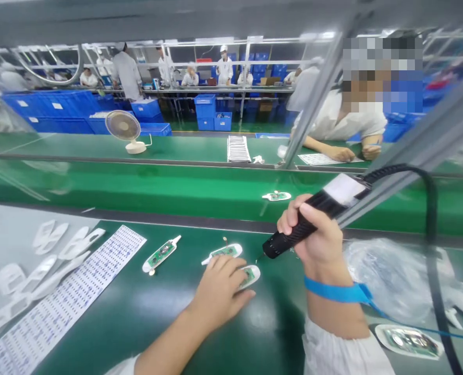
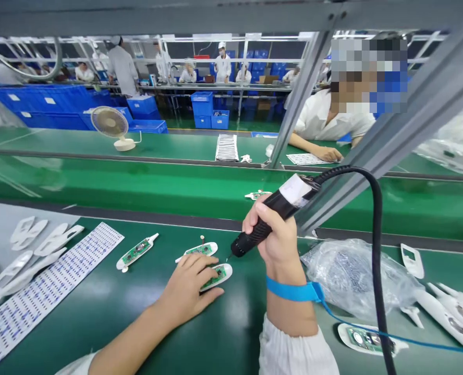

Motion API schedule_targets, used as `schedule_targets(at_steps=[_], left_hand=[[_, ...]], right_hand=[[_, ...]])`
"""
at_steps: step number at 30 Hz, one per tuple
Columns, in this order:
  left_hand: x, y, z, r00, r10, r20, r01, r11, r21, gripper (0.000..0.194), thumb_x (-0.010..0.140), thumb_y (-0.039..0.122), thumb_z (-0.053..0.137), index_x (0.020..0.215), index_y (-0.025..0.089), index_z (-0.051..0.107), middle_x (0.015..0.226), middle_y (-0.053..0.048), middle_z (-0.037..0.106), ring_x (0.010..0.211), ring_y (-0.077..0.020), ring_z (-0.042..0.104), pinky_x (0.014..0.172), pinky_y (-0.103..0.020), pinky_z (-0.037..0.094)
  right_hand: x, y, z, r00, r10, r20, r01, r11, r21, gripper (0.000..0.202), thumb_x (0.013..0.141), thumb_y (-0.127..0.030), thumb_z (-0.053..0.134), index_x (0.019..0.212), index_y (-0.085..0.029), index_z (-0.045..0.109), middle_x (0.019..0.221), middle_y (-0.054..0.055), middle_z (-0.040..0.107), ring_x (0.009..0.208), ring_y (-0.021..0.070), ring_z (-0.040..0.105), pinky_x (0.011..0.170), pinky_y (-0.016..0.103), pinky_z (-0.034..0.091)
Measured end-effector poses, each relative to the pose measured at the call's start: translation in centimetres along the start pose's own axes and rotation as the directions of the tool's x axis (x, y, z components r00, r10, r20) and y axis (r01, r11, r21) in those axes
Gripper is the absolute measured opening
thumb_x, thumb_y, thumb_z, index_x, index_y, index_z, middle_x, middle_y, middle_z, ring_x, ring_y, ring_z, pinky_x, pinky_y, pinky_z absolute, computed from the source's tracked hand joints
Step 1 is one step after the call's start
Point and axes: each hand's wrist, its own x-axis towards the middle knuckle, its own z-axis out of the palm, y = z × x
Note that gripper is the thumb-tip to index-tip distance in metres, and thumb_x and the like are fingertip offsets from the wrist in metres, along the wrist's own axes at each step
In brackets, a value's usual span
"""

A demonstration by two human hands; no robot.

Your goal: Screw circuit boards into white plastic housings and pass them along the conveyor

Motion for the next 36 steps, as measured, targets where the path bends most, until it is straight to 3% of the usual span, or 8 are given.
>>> schedule_targets(at_steps=[4,8,18,25,36], left_hand=[[0.1,-0.2,-0.1,0.977,-0.134,-0.167,0.118,0.987,-0.106,0.019,0.093,0.039,0.062,0.097,0.021,0.063,0.113,-0.008,0.069,0.106,-0.0278,0.06,0.086,-0.043,0.043],[-0.1,0.3,-0.1,0.967,-0.131,-0.22,0.094,0.981,-0.169,0.014,0.097,0.03,0.055,0.094,0.02,0.063,0.107,-0.005,0.071,0.102,-0.0244,0.06,0.086,-0.04,0.041],[0.1,0.4,-0.1,0.949,-0.226,-0.221,0.15,0.938,-0.313,0.011,0.091,0.02,0.057,0.082,0.02,0.064,0.097,-0.001,0.074,0.093,-0.0208,0.062,0.082,-0.037,0.04],[-0.1,0.2,0.0,0.935,-0.137,-0.326,0.049,0.964,-0.263,0.011,0.088,0.018,0.06,0.081,0.022,0.068,0.101,0.002,0.075,0.093,-0.0197,0.062,0.083,-0.037,0.038],[0.0,0.4,-0.1,0.942,-0.082,-0.324,0.002,0.971,-0.239,0.011,0.088,0.016,0.057,0.082,0.021,0.066,0.093,0.001,0.075,0.088,-0.0182,0.063,0.083,-0.037,0.039]], right_hand=[[-1.0,0.4,2.3,0.981,0.065,0.182,-0.074,0.996,0.04,0.012,0.078,-0.027,0.07,0.078,-0.02,0.061,0.055,-0.003,0.053,0.042,0.0134,0.05,0.044,0.027,0.041],[-1.5,0.3,3.4,0.96,0.095,0.264,-0.104,0.994,0.019,0.013,0.079,-0.03,0.072,0.081,-0.021,0.063,0.056,-0.003,0.052,0.043,0.0136,0.049,0.043,0.027,0.039],[-1.8,-0.2,4.2,0.954,0.099,0.284,-0.09,0.995,-0.046,0.016,0.081,-0.033,0.073,0.083,-0.021,0.063,0.057,-0.003,0.052,0.044,0.0133,0.049,0.044,0.027,0.039],[-3.4,-2.1,4.8,0.982,0.058,0.182,-0.031,0.988,-0.151,0.015,0.081,-0.032,0.073,0.084,-0.021,0.063,0.061,-0.001,0.054,0.049,0.0142,0.052,0.048,0.029,0.041],[-4.9,-0.9,5.2,0.961,0.083,0.265,-0.032,0.981,-0.19,0.01,0.087,-0.028,0.068,0.09,-0.022,0.062,0.064,-0.001,0.056,0.054,0.0153,0.055,0.052,0.03,0.043]])
